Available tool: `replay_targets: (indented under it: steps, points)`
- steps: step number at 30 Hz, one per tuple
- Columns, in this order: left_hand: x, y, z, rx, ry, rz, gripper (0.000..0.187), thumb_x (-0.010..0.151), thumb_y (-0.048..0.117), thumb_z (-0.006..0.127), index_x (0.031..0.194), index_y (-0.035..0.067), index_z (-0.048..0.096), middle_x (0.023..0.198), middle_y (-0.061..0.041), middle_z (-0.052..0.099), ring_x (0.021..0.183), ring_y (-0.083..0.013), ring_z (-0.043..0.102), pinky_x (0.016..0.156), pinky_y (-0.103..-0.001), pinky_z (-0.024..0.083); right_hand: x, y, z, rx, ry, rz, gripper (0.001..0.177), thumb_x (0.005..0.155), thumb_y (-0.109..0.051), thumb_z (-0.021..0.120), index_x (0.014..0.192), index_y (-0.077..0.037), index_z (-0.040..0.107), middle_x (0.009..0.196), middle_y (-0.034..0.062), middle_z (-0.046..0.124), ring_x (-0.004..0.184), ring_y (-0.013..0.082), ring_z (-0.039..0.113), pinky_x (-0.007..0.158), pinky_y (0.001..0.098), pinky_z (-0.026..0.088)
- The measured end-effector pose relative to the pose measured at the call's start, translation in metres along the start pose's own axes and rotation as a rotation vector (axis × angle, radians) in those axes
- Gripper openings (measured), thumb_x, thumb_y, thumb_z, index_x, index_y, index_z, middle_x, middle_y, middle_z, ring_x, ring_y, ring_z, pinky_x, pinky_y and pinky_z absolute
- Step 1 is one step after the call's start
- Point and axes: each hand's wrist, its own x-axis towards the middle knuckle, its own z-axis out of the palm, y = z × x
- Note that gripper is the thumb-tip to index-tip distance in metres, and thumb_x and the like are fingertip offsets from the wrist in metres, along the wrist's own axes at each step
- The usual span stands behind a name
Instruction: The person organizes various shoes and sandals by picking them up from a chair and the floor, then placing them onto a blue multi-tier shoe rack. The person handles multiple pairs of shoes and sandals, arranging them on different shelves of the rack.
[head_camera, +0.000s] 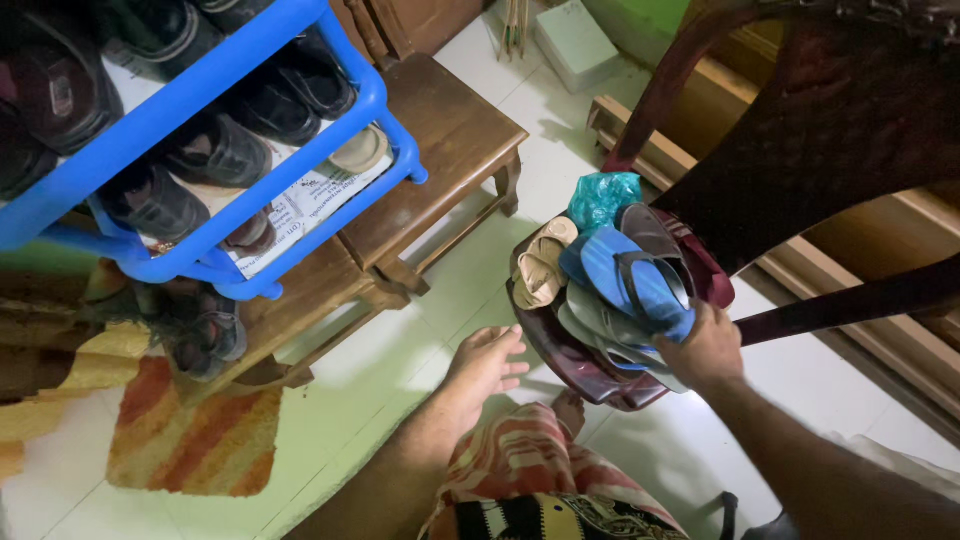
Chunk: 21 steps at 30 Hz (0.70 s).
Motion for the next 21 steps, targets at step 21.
replay_targets:
  steps: [21]
  points:
    - [0.017, 0.003, 0.008, -0.055, 0.126, -0.032, 0.050, 0.095, 0.044, 0.062, 0.130, 0.008, 0.058, 0.122, -0.008, 0.068, 0.104, -0.0213, 0.070, 0.085, -0.036, 0.055, 0.049, 0.003, -0.007, -0.398, -0.418, 0.012, 0.122, 0.064, -0.075, 0.081, 0.152, -0.006, 0.035, 0.149, 0.0187, 0.051, 0.139, 0.0315, 0.054, 0.110, 0.0414, 0.050]
